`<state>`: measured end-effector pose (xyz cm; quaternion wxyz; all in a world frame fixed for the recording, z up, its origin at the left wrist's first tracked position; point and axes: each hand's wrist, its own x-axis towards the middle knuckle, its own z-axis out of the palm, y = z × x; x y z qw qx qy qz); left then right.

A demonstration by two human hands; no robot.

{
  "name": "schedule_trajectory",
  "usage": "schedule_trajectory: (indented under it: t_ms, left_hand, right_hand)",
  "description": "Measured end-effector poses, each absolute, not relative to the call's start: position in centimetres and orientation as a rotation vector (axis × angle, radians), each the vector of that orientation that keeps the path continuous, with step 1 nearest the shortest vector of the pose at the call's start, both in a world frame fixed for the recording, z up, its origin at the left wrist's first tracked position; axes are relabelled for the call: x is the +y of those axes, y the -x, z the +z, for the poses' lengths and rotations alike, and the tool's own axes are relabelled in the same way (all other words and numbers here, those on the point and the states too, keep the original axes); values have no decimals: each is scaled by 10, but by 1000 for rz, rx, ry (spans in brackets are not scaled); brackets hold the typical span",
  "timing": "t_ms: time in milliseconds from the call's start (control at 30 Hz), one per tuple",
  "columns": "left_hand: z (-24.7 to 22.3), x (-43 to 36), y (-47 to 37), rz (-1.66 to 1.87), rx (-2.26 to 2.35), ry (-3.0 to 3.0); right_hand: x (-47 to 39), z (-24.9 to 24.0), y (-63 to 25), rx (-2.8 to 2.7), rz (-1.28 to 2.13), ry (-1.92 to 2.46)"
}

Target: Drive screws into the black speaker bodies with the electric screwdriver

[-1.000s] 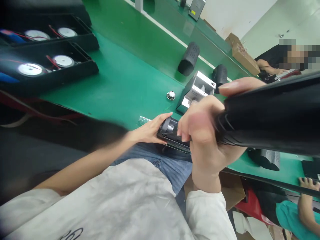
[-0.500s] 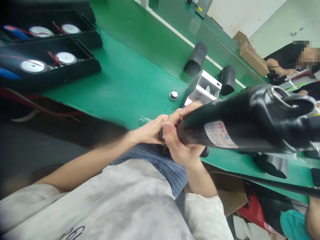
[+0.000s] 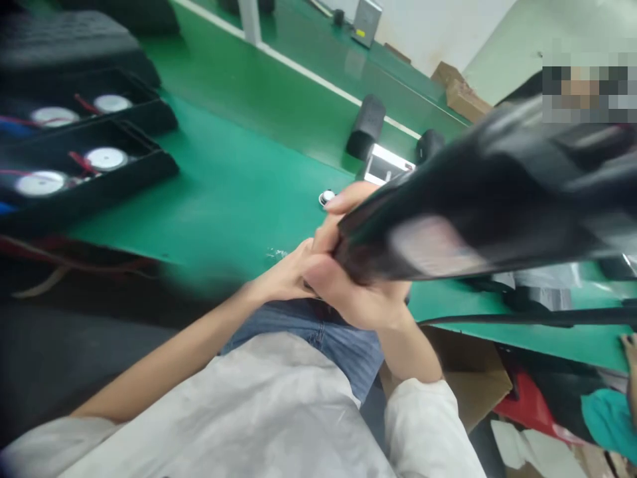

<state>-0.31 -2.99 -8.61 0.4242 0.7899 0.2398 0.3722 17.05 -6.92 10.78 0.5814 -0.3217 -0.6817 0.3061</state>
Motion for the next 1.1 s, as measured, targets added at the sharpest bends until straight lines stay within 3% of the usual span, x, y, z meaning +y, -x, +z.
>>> schedule_trajectory:
  t_ms: [100,233,333,533,800,967,1100]
  left_hand:
    - [-88,-28,9,869,568,-2068]
    - [-88,-25,13,825,571,-2110]
    - [-87,-25,13,810,593,-2115]
    - [-85,-27,14,783,611,-2115]
    - [-90,-26,15,792,589,-2123]
    - [-93,-25,13,830,586,-2155]
    - [-99,-25,9,870,596,-2134]
  right_hand:
    - [-54,145,-205,-1645,743,540]
    - [-9,159,-245,-1338,235,559]
    - [29,146,-258,-1128,38,555]
    - [72,116,-269,-1150,58,713]
    - [93,112,-275,-1130,96,817]
    - [74,116,-269,-1125,172,897]
    - [21,142,-251,-1131,172,693]
